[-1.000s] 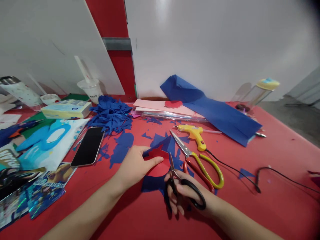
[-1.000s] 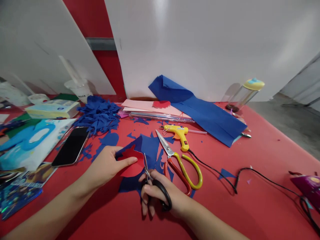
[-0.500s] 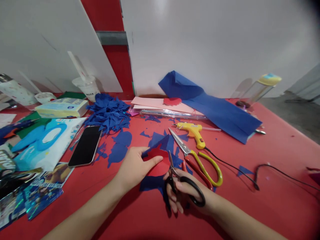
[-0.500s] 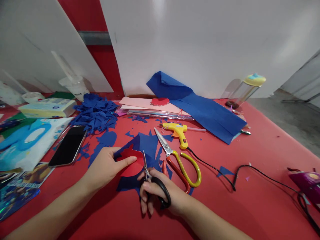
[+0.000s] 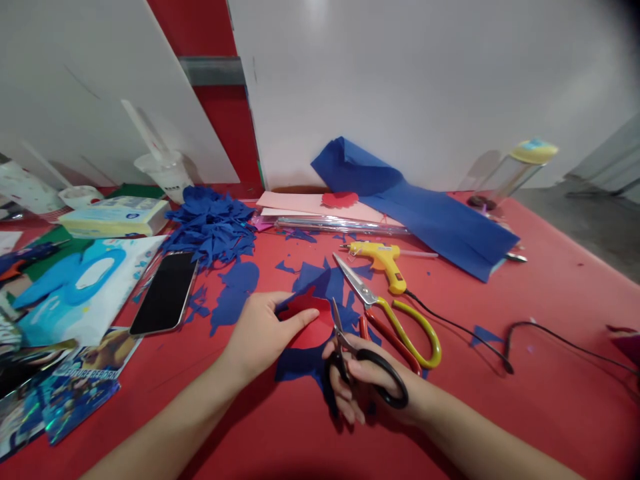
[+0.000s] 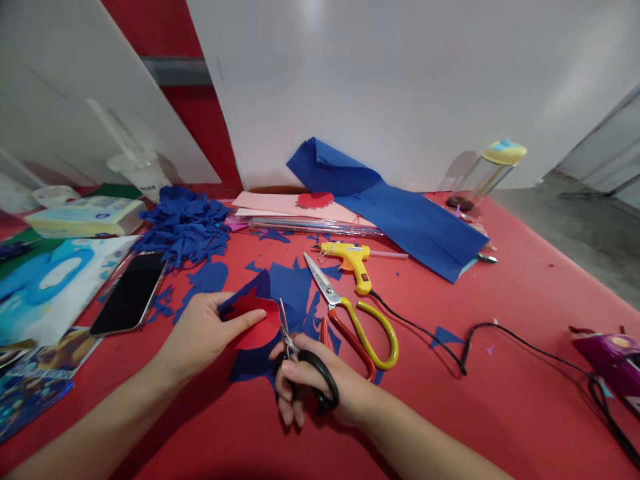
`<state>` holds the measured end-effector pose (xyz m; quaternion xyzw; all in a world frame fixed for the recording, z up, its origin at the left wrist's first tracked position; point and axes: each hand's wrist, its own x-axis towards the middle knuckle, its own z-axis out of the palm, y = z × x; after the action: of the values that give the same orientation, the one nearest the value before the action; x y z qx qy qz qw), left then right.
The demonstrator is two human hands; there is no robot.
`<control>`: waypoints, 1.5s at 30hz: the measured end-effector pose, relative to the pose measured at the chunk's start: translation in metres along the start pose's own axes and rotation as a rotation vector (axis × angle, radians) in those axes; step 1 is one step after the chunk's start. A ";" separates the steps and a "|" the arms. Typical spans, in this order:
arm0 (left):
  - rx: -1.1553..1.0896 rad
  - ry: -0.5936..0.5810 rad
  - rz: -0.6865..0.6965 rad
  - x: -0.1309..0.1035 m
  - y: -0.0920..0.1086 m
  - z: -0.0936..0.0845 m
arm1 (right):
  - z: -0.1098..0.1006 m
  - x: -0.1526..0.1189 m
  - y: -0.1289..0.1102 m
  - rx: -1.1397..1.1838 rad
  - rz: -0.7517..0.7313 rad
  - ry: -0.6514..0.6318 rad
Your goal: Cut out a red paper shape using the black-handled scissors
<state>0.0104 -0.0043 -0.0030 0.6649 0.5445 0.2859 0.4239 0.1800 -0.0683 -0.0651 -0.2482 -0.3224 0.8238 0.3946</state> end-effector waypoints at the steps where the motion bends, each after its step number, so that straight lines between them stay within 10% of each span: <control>1: 0.003 0.002 0.001 0.000 0.000 0.000 | 0.000 0.000 0.000 0.005 0.003 0.005; 45: -0.303 -0.088 -0.225 -0.002 -0.007 0.006 | 0.002 -0.002 0.002 -0.013 0.010 -0.006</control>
<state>0.0116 -0.0074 -0.0117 0.5404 0.5471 0.2862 0.5716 0.1790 -0.0717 -0.0651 -0.2497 -0.3277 0.8244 0.3881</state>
